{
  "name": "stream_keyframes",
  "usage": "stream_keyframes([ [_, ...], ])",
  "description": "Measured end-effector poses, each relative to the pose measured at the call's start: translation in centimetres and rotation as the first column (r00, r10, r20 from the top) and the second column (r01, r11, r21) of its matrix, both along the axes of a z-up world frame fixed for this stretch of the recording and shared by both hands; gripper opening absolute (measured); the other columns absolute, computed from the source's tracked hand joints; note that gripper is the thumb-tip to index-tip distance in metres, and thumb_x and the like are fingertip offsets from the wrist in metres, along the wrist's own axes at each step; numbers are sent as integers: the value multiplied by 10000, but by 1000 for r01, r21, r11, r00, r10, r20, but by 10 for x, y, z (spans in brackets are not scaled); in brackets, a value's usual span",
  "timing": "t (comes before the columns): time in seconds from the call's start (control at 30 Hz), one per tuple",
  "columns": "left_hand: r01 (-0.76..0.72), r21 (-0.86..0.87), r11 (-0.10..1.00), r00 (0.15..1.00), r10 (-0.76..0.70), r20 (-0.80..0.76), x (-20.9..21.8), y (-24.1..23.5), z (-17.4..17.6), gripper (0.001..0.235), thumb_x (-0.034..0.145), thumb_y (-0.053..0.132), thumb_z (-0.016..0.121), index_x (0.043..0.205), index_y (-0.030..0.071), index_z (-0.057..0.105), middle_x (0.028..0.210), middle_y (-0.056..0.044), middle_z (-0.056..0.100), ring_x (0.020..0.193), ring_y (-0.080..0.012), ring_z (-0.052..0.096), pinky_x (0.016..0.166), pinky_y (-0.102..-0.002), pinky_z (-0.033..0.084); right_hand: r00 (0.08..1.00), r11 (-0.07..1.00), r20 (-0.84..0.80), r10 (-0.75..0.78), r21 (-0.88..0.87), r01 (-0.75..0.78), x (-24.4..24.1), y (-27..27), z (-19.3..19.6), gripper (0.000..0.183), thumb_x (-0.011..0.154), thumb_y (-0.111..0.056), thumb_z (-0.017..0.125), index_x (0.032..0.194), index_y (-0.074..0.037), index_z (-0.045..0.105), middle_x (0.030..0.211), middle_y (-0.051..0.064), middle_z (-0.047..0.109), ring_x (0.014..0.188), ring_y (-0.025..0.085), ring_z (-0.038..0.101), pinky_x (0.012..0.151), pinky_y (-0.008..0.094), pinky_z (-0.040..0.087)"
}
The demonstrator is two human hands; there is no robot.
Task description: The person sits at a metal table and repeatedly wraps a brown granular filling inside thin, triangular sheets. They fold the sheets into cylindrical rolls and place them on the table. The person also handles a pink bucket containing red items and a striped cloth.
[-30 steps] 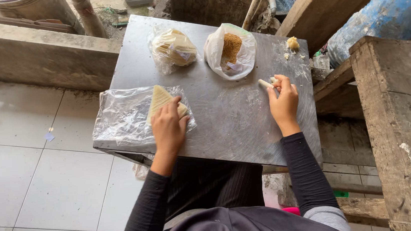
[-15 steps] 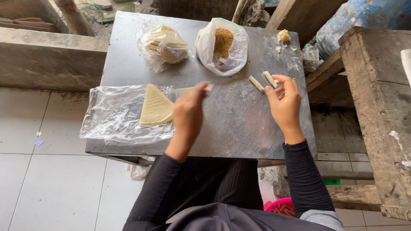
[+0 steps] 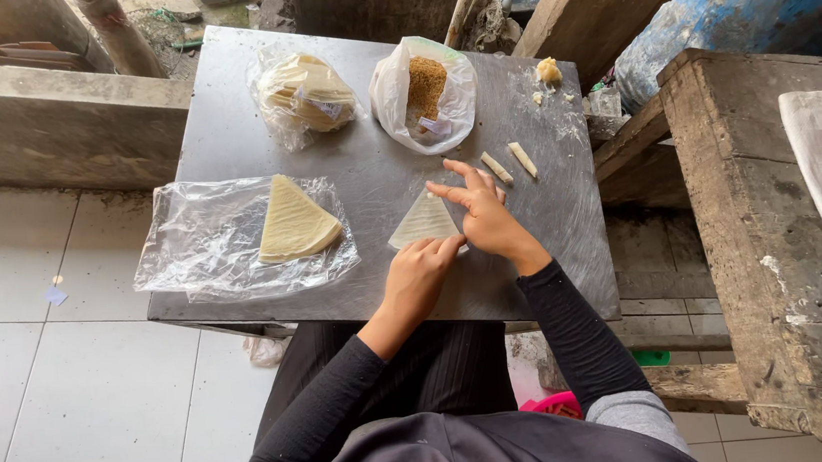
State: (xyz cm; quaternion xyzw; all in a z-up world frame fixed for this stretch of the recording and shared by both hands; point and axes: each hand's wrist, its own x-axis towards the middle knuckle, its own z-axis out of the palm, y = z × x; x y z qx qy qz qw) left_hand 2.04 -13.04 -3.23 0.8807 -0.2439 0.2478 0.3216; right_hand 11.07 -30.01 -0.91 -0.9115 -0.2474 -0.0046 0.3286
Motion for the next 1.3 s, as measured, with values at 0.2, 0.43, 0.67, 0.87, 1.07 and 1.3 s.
stream_keyframes([
  [0.2, -2, -21, 1000, 999, 2, -38, -4, 1, 3, 320, 893, 63, 584, 1194, 126, 669, 970, -45, 739, 945, -234, 708, 817, -360, 537, 997, 998, 69, -23, -57, 27, 17, 1, -13, 653, 819, 90, 474, 1284, -277, 747, 1624, 102, 402, 1460, 380, 314, 1212, 532, 107],
  [0.43, -118, -58, 991, 993, 119, 21, -4, 14, 6, 248, 906, 152, 648, 1145, 89, 664, 1097, -75, 720, 1054, -253, 675, 886, -389, 518, 961, 945, 274, 31, -321, 61, 6, 10, -9, 573, 887, 9, 542, 1318, -326, 718, 1651, 86, 341, 1468, 356, 291, 1166, 557, 108],
  [0.67, -181, -17, 983, 983, 182, 17, -8, 22, -2, 231, 933, 106, 620, 1156, 76, 672, 1145, -65, 708, 1084, -252, 670, 945, -388, 514, 675, 722, 694, 251, -598, 347, 7, 8, -4, 456, 989, -174, 587, 1405, -332, 688, 1703, 10, 312, 1532, 269, 261, 1230, 561, 150],
  [0.87, -170, -25, 985, 985, 170, -2, -8, 25, -2, 236, 929, 107, 624, 1157, 69, 671, 1145, -72, 704, 1086, -254, 664, 945, -392, 512, 804, 857, 574, 157, -484, 178, -9, 11, 5, 470, 924, -100, 594, 1300, -351, 726, 1648, 44, 372, 1486, 293, 278, 1189, 564, 172],
  [1.07, -182, -18, 983, 983, 182, 16, -8, 23, -3, 245, 927, 119, 628, 1163, 68, 668, 1149, -74, 700, 1106, -260, 658, 961, -395, 509, 702, 798, 673, 235, -545, 256, -12, 19, 4, 387, 965, -158, 612, 1295, -309, 745, 1676, 19, 367, 1495, 267, 302, 1216, 516, 187],
  [1.3, -180, -26, 983, 983, 181, 24, -9, 23, -6, 252, 924, 127, 630, 1168, 75, 663, 1156, -71, 698, 1120, -264, 656, 970, -394, 505, 723, 775, 655, 222, -568, 277, 3, 13, 1, 372, 965, -163, 597, 1288, -263, 752, 1677, 38, 364, 1504, 271, 314, 1213, 514, 201],
])
